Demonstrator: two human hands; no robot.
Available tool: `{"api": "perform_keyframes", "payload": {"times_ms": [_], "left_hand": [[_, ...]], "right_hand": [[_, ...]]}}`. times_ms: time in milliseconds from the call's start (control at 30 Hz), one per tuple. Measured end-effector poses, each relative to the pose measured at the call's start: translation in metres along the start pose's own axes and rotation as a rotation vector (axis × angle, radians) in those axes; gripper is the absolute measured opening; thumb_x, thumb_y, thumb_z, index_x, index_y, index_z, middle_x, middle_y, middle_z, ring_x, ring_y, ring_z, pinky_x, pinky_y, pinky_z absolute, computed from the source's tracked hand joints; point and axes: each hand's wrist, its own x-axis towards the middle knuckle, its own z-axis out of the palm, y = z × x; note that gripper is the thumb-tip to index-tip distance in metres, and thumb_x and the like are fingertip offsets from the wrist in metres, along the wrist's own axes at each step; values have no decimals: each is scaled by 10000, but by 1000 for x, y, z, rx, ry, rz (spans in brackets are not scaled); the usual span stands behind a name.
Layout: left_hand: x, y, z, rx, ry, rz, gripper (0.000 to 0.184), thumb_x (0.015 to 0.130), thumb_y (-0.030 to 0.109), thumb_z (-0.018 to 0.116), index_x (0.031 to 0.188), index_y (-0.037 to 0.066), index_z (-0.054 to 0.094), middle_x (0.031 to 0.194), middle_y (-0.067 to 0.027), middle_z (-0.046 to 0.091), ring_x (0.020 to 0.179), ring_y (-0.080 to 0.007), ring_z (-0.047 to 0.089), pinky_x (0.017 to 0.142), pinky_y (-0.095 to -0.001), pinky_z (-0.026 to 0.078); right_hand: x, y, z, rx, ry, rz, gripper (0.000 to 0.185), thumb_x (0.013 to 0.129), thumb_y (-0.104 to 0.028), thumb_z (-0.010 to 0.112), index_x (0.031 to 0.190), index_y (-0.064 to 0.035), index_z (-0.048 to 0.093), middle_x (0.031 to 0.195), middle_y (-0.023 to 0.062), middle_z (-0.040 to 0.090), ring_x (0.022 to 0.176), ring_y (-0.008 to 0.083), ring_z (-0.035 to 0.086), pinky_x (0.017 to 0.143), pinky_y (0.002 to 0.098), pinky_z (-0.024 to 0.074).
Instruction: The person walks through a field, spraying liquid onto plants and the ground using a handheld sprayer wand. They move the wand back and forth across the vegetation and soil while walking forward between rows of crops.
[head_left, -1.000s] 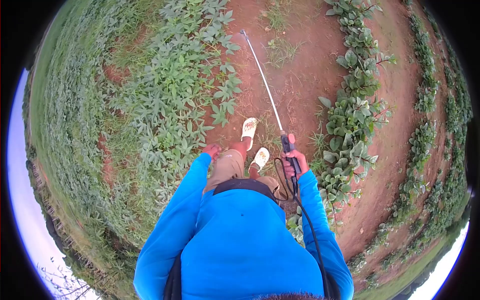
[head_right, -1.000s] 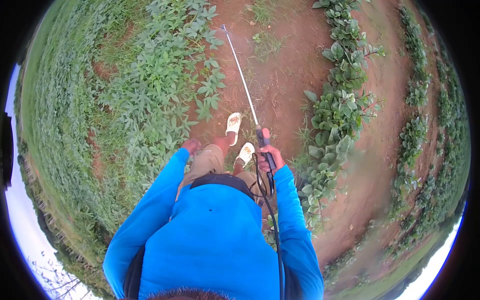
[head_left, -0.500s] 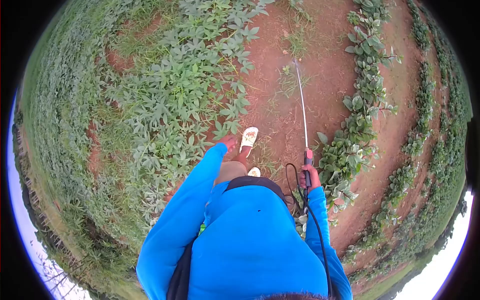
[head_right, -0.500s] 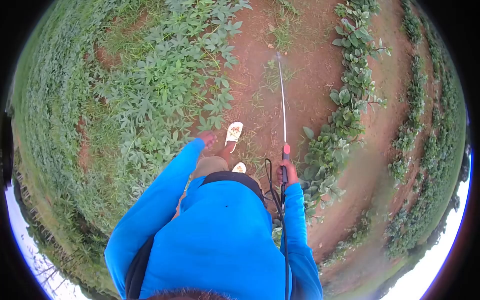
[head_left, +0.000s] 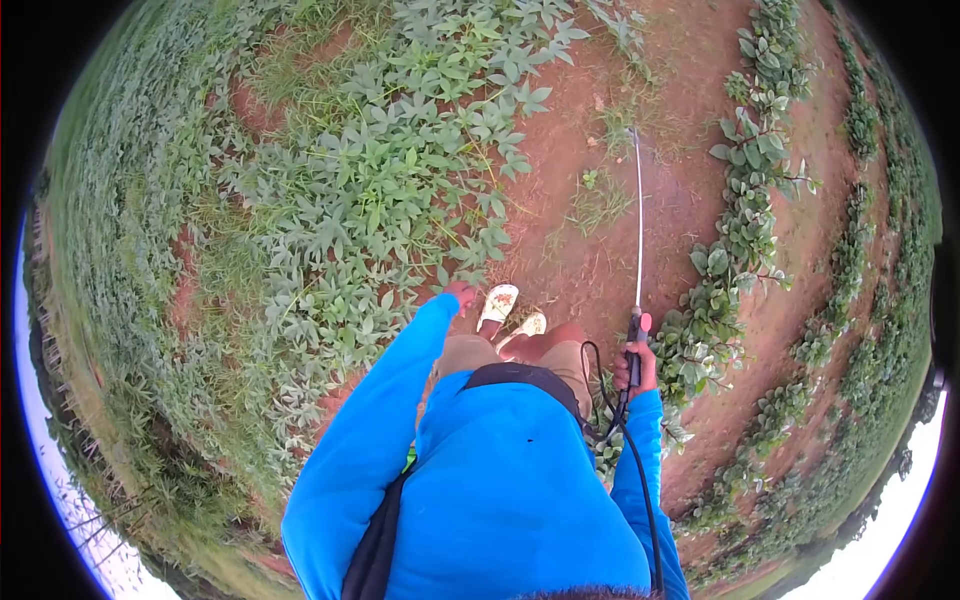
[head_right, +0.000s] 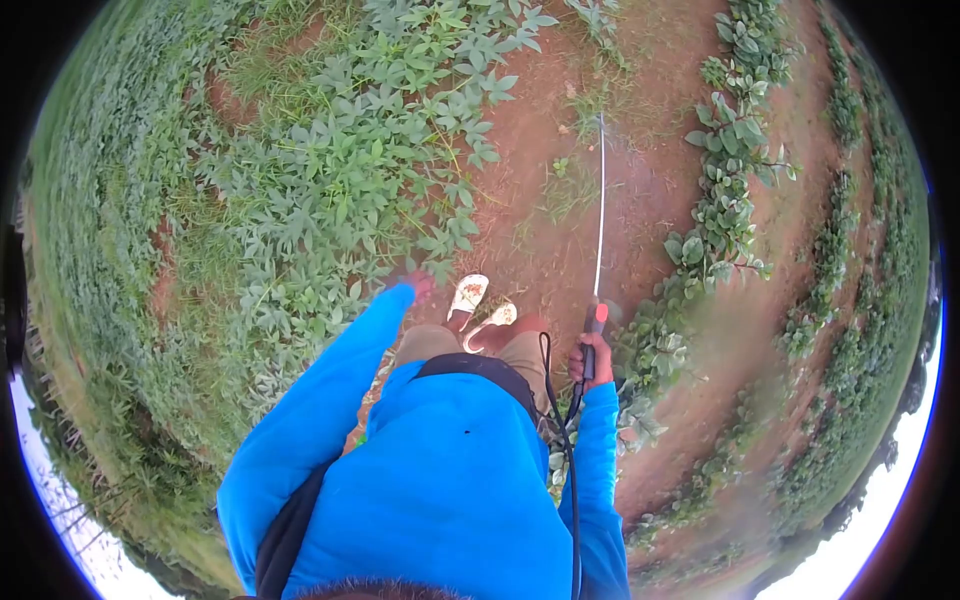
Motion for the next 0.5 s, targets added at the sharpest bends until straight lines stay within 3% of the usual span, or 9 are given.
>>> {"api": "perform_keyframes", "payload": {"times_ms": [167, 267, 500], "left_hand": [[17, -20, 11, -27, -47, 12, 299, 793, 332, 549, 950, 78, 552, 676, -34, 543, 517, -128, 489, 430, -283, 390], [7, 8, 17, 0, -76, -54, 313, 784, 342, 545, 948, 76, 554, 682, -35, 549, 517, -130, 495, 430, -282, 394], [41, 84, 3, 82, 5, -38, 247, 783, 281, 529, 913, 72, 556, 690, -46, 556, 473, -132, 491, 385, -282, 379]], "right_hand": [[24, -36, 39, -50, -251, 130, 193, 744, -302, 546, 740, -143, 437, 554, -23, 392, 363, 75, 328, 319, 227, 266], [39, -54, 52, -115, -344, 164, 185, 742, -285, 538, 811, -148, 436, 583, -35, 387, 378, 73, 324, 328, 220, 266], [67, -111, 50, -149, -174, 71, 192, 725, -301, 573, 738, -139, 472, 538, -30, 402, 370, 73, 329, 324, 225, 264]]}}
